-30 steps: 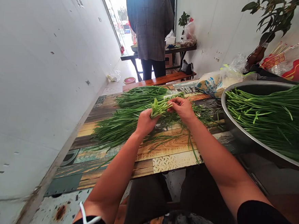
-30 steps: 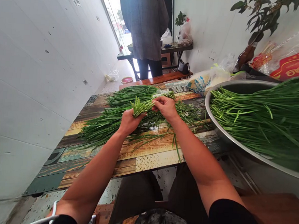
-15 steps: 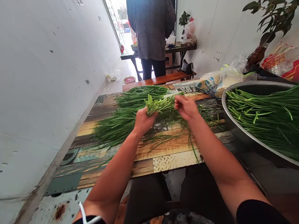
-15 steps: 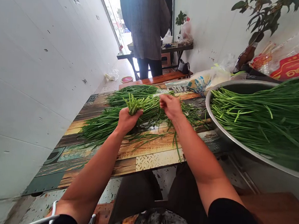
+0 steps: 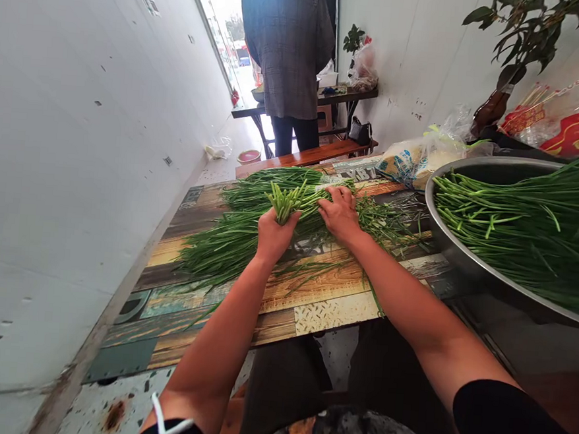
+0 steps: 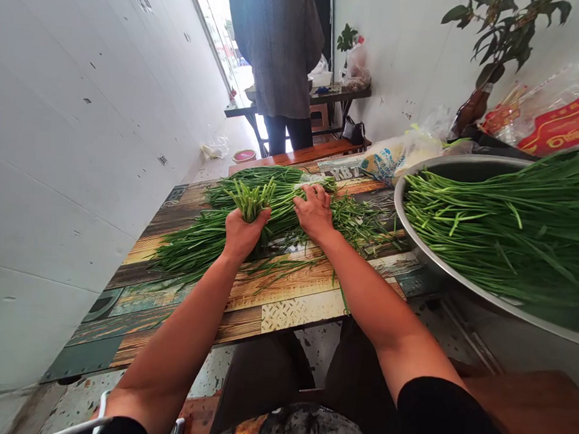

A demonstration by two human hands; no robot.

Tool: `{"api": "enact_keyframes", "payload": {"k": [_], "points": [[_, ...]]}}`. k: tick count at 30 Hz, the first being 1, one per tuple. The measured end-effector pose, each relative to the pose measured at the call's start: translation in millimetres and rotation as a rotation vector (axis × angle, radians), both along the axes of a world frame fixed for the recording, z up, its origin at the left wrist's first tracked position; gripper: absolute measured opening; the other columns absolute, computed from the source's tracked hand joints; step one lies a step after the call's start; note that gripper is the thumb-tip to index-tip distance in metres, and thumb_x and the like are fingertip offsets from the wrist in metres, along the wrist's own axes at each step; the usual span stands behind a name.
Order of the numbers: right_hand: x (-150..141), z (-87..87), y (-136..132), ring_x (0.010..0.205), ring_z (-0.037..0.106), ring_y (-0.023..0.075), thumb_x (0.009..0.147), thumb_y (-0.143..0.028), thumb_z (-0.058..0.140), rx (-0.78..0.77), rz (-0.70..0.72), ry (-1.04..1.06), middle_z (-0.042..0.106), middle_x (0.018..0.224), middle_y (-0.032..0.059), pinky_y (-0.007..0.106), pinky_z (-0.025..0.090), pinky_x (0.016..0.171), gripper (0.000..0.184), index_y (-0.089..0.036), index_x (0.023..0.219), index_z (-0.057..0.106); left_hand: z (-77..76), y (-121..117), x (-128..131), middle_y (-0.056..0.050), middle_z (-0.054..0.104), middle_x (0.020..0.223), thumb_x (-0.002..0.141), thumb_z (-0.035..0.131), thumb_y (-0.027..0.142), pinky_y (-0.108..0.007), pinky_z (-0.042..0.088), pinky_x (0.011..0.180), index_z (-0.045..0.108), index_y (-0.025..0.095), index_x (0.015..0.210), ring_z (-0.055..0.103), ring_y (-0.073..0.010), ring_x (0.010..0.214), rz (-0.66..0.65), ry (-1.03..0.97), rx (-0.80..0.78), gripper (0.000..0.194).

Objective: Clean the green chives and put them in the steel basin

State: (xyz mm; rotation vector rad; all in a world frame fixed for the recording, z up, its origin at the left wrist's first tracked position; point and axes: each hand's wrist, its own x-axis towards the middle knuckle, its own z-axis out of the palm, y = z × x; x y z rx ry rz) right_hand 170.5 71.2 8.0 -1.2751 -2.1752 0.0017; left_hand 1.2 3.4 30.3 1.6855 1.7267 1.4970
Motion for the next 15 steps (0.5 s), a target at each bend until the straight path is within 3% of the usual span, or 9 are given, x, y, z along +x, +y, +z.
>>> {"api": "enact_keyframes", "payload": {"k": [4, 8, 11, 15], "points": [[1, 4.0, -1, 0.135, 0.029, 0.0335, 0.087, -0.019, 0.056, 0.005, 0.032, -0.034, 0.047, 0.146, 0.0145, 0.051, 0.025, 0.109, 0.023, -0.018, 0.104, 0.071, 3.0, -2, 2, -0.003, 0.073, 0.083, 0.074, 0.070, 0.034, -0.027, 0.047, 0.076, 0.072, 0.014, 0.085, 0.062, -0.0160, 0.077, -0.009, 0.001, 0.013, 0.023], [4, 8.9, -5, 0.133, 0.033, 0.0328, 0.087, -0.017, 0.053, 0.038, 0.060, 0.016, 0.051, 0.143, 0.0140, 0.050, 0.026, 0.109, 0.021, -0.018, 0.098, 0.071, 2.8, -2, 3, -0.002, 0.071, 0.076, 0.077, 0.068, 0.034, -0.027, 0.046, 0.073, 0.072, 0.014, 0.081, 0.061, -0.0158, 0.073, 0.027, 0.028, -0.009, 0.020], [8, 13.5, -6, 0.126, 0.043, 0.0304, 0.087, -0.018, 0.055, 0.020, 0.134, 0.136, 0.057, 0.134, 0.0141, 0.047, 0.032, 0.107, 0.017, -0.017, 0.093, 0.071, 0.6, -2, 2, -0.003, 0.070, 0.075, 0.079, 0.066, 0.033, -0.027, 0.046, 0.073, 0.071, 0.014, 0.079, 0.060, -0.0162, 0.073, 0.019, 0.087, -0.010, 0.019], [12, 19.4, -3, 0.107, 0.058, 0.0231, 0.084, -0.024, 0.059, -0.089, 0.353, 0.425, 0.066, 0.111, 0.0123, 0.039, 0.043, 0.098, 0.012, -0.016, 0.084, 0.068, -4.0, 0, 0, -0.005, 0.071, 0.082, 0.080, 0.065, 0.031, -0.029, 0.047, 0.079, 0.071, 0.017, 0.079, 0.061, -0.0183, 0.081, -0.046, 0.167, 0.016, 0.016]]}}
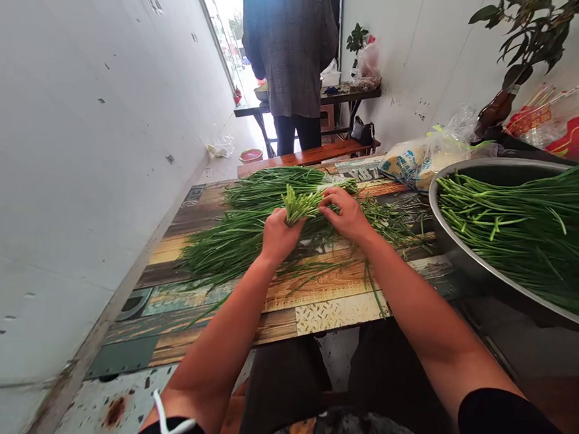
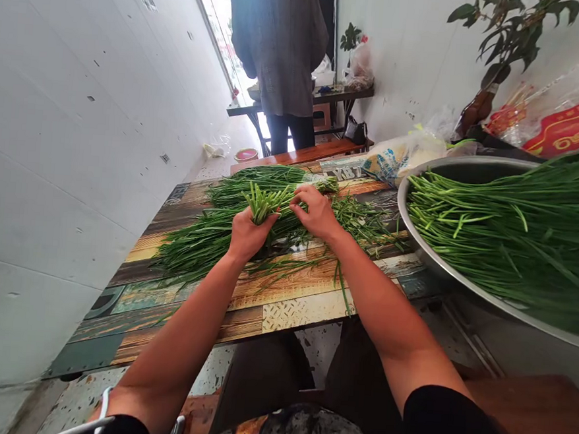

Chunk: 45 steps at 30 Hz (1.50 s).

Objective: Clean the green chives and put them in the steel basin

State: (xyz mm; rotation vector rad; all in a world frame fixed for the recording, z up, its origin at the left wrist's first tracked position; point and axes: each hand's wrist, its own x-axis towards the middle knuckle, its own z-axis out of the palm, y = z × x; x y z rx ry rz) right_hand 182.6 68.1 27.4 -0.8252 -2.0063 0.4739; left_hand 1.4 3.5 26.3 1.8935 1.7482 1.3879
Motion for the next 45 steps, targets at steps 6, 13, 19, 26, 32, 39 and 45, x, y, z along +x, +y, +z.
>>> {"api": "enact_keyframes", "payload": {"k": [6, 13, 19, 26, 32, 39, 45], "points": [[-15, -3.7, -5, 0.064, 0.060, 0.0143, 0.069, -0.047, 0.074, -0.543, 0.153, 0.436, 0.064, 0.071, -0.0005, 0.030, 0.051, 0.066, 0.034, -0.019, 0.086, 0.063, -6.4, 4, -2, -0.003, 0.070, 0.080, 0.079, 0.067, 0.034, -0.028, 0.046, 0.074, 0.071, 0.017, 0.081, 0.060, -0.0174, 0.078, 0.014, -0.047, -0.007, 0.018], [-23, -6.1, -11, 0.052, 0.050, 0.0098, 0.060, -0.049, 0.077, -0.606, 0.214, 0.405, 0.059, 0.055, -0.0033, 0.023, 0.040, 0.051, 0.034, -0.018, 0.072, 0.067, -4.0, 3, -1, -0.002, 0.071, 0.079, 0.077, 0.068, 0.033, -0.027, 0.045, 0.071, 0.072, 0.016, 0.080, 0.059, -0.0158, 0.074, 0.014, -0.056, -0.034, 0.018], [6, 3.0, 5, 0.048, 0.045, 0.0092, 0.064, -0.048, 0.074, -0.508, -0.017, 0.328, 0.055, 0.052, -0.0031, 0.024, 0.035, 0.049, 0.033, -0.017, 0.062, 0.063, -0.8, 2, -2, -0.001, 0.069, 0.074, 0.076, 0.069, 0.034, -0.026, 0.043, 0.068, 0.071, 0.016, 0.077, 0.057, -0.0150, 0.070, 0.028, -0.063, -0.055, 0.018], [15, 7.8, 1, 0.071, 0.055, 0.0175, 0.081, -0.041, 0.059, -0.072, -0.233, 0.136, 0.065, 0.078, 0.0058, 0.032, 0.047, 0.071, 0.025, -0.018, 0.073, 0.064, -4.6, 4, -4, -0.001, 0.067, 0.072, 0.075, 0.068, 0.039, -0.025, 0.043, 0.066, 0.070, 0.016, 0.074, 0.055, -0.0148, 0.069, 0.033, -0.049, -0.061, 0.023], [2, -0.6, -3, 0.097, 0.060, 0.0252, 0.083, -0.030, 0.061, 0.081, 0.033, -0.169, 0.072, 0.096, 0.0110, 0.039, 0.045, 0.091, 0.019, -0.018, 0.089, 0.074, -4.5, 5, -4, 0.000, 0.066, 0.070, 0.074, 0.069, 0.037, -0.025, 0.042, 0.065, 0.070, 0.016, 0.073, 0.053, -0.0136, 0.066, 0.035, -0.043, -0.069, 0.021], [-9, -4.4, -4, 0.064, 0.060, 0.0148, 0.064, -0.051, 0.077, -0.585, 0.190, 0.370, 0.071, 0.069, 0.0025, 0.027, 0.045, 0.062, 0.035, -0.017, 0.072, 0.075, -4.2, 4, -3, -0.002, 0.069, 0.076, 0.076, 0.068, 0.037, -0.026, 0.044, 0.067, 0.072, 0.016, 0.079, 0.057, -0.0148, 0.070, -0.005, -0.085, -0.053, 0.022], [-22, -0.7, -11, 0.054, 0.049, 0.0077, 0.045, -0.046, 0.087, -0.858, 0.156, 0.673, 0.065, 0.060, -0.0002, 0.023, 0.035, 0.050, 0.041, -0.015, 0.067, 0.072, -3.0, 3, -2, -0.003, 0.070, 0.078, 0.077, 0.067, 0.031, -0.027, 0.046, 0.072, 0.072, 0.016, 0.078, 0.060, -0.0159, 0.073, -0.029, -0.056, -0.032, 0.015]]}}
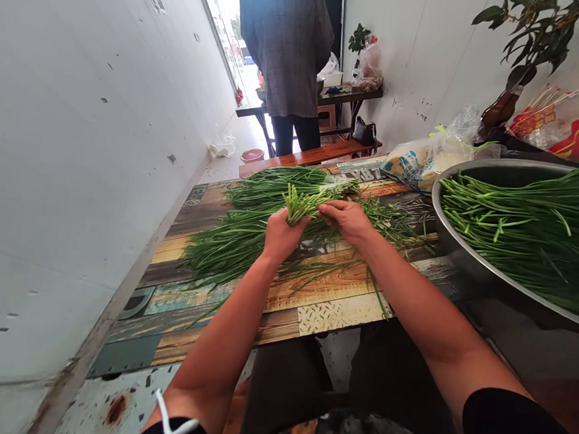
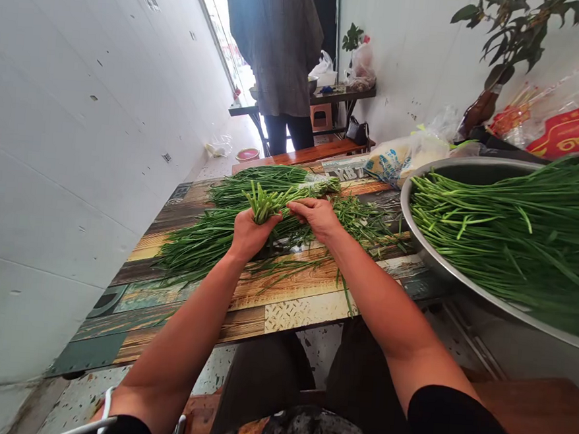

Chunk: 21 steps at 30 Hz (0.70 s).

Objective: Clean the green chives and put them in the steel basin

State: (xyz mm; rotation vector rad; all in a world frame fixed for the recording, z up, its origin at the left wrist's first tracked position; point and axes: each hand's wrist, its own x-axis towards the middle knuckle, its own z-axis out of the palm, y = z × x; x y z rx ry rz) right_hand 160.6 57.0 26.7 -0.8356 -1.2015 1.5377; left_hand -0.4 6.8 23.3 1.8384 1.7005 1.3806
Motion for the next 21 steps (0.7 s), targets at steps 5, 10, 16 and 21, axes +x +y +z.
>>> {"api": "enact_keyframes", "payload": {"k": [5, 10, 16, 21], "points": [[4, 3.5, 5, 0.049, 0.041, 0.0059, 0.041, -0.051, 0.088, 0.010, -0.094, 0.030, 0.054, 0.053, -0.0042, 0.022, 0.031, 0.046, 0.047, -0.016, 0.058, 0.062, 1.6, -1, 1, -0.003, 0.070, 0.079, 0.077, 0.067, 0.030, -0.028, 0.046, 0.074, 0.071, 0.016, 0.077, 0.061, -0.0169, 0.076, 0.000, 0.013, -0.006, 0.014], [29, 8.0, 18, 0.049, 0.035, 0.0073, 0.063, -0.063, 0.074, 0.150, -0.406, -0.255, 0.045, 0.049, -0.0047, 0.025, 0.027, 0.049, 0.051, -0.018, 0.052, 0.052, -0.3, 0, 0, -0.004, 0.070, 0.082, 0.078, 0.066, 0.033, -0.029, 0.047, 0.077, 0.070, 0.016, 0.079, 0.062, -0.0178, 0.080, 0.052, -0.017, 0.000, 0.017], [35, -5.5, 20, 0.073, 0.049, 0.0169, 0.084, -0.039, 0.064, 0.644, -0.455, -0.910, 0.054, 0.071, 0.0034, 0.030, 0.038, 0.070, 0.029, -0.017, 0.066, 0.064, -0.4, 0, 1, -0.004, 0.070, 0.083, 0.079, 0.065, 0.032, -0.029, 0.048, 0.080, 0.070, 0.017, 0.080, 0.062, -0.0177, 0.082, 0.041, -0.039, 0.048, 0.016], [23, -20.2, 18, 0.097, 0.047, 0.0267, 0.082, -0.020, 0.063, 0.808, -0.342, -1.114, 0.059, 0.096, 0.0115, 0.038, 0.041, 0.080, 0.012, -0.019, 0.088, 0.074, 3.8, -3, 3, -0.003, 0.071, 0.080, 0.080, 0.063, 0.036, -0.028, 0.047, 0.077, 0.071, 0.014, 0.084, 0.061, -0.0161, 0.076, 0.055, -0.130, 0.068, 0.023]]}}
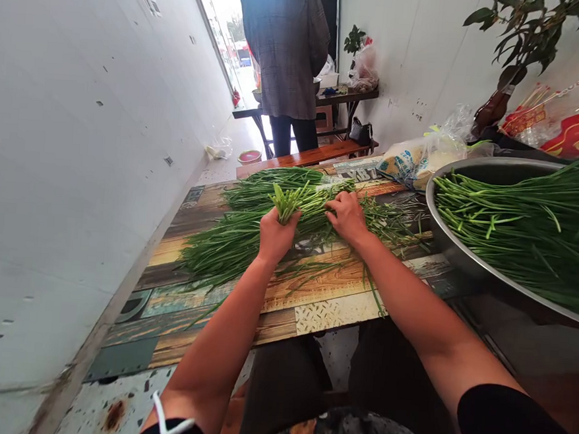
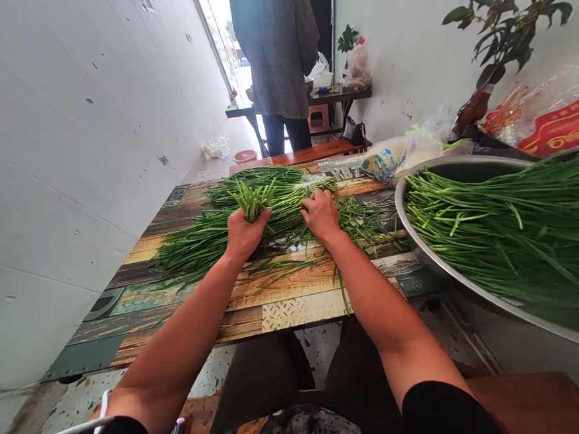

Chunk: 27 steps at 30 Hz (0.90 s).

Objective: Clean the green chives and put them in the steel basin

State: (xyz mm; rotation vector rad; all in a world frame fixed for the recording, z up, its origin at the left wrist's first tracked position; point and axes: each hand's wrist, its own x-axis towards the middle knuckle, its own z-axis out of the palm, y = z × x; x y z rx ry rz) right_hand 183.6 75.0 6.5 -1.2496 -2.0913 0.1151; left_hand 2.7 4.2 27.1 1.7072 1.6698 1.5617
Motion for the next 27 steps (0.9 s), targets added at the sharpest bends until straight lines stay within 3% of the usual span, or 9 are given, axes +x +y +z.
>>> {"api": "enact_keyframes", "payload": {"k": [6, 9, 13, 19, 27], "points": [[1, 10.9, 2, 0.091, 0.051, 0.0234, 0.078, -0.017, 0.064, -0.007, 0.085, 0.233, 0.060, 0.092, 0.0091, 0.039, 0.042, 0.085, 0.007, -0.017, 0.079, 0.071, 0.9, 1, -1, -0.002, 0.070, 0.078, 0.072, 0.073, 0.035, -0.027, 0.046, 0.073, 0.070, 0.014, 0.082, 0.060, -0.0159, 0.074, 0.030, -0.028, 0.013, 0.024], [3, 20.2, 0, 0.077, 0.054, 0.0171, 0.077, -0.022, 0.064, -0.185, 0.270, 0.466, 0.063, 0.085, 0.0046, 0.033, 0.045, 0.074, 0.008, -0.017, 0.083, 0.067, 0.2, 1, -1, -0.003, 0.070, 0.080, 0.076, 0.070, 0.035, -0.027, 0.046, 0.074, 0.070, 0.014, 0.083, 0.060, -0.0156, 0.074, 0.063, -0.024, 0.020, 0.022], [3, 28.9, -7, 0.064, 0.055, 0.0127, 0.071, -0.037, 0.073, -0.472, 0.476, 0.727, 0.065, 0.073, 0.0005, 0.028, 0.046, 0.064, 0.023, -0.018, 0.080, 0.062, -2.3, 3, -3, -0.003, 0.069, 0.079, 0.078, 0.066, 0.037, -0.027, 0.045, 0.074, 0.070, 0.015, 0.080, 0.059, -0.0158, 0.075, 0.094, 0.041, 0.018, 0.022], [-4, 31.0, -14, 0.060, 0.061, 0.0134, 0.063, -0.048, 0.079, -0.654, 0.478, 0.957, 0.071, 0.074, 0.0035, 0.028, 0.050, 0.059, 0.037, -0.019, 0.075, 0.059, -4.5, 4, -4, 0.000, 0.066, 0.072, 0.077, 0.066, 0.037, -0.025, 0.041, 0.067, 0.069, 0.015, 0.077, 0.054, -0.0137, 0.068, -0.053, 0.040, -0.075, 0.022], [-21, 21.3, -20, 0.052, 0.047, 0.0090, 0.061, -0.045, 0.078, -0.553, 0.384, 0.849, 0.058, 0.055, -0.0037, 0.024, 0.038, 0.051, 0.030, -0.017, 0.066, 0.067, -1.0, 3, -3, 0.000, 0.066, 0.071, 0.076, 0.066, 0.036, -0.025, 0.040, 0.066, 0.069, 0.014, 0.078, 0.053, -0.0135, 0.067, -0.089, 0.077, -0.123, 0.022]]}}
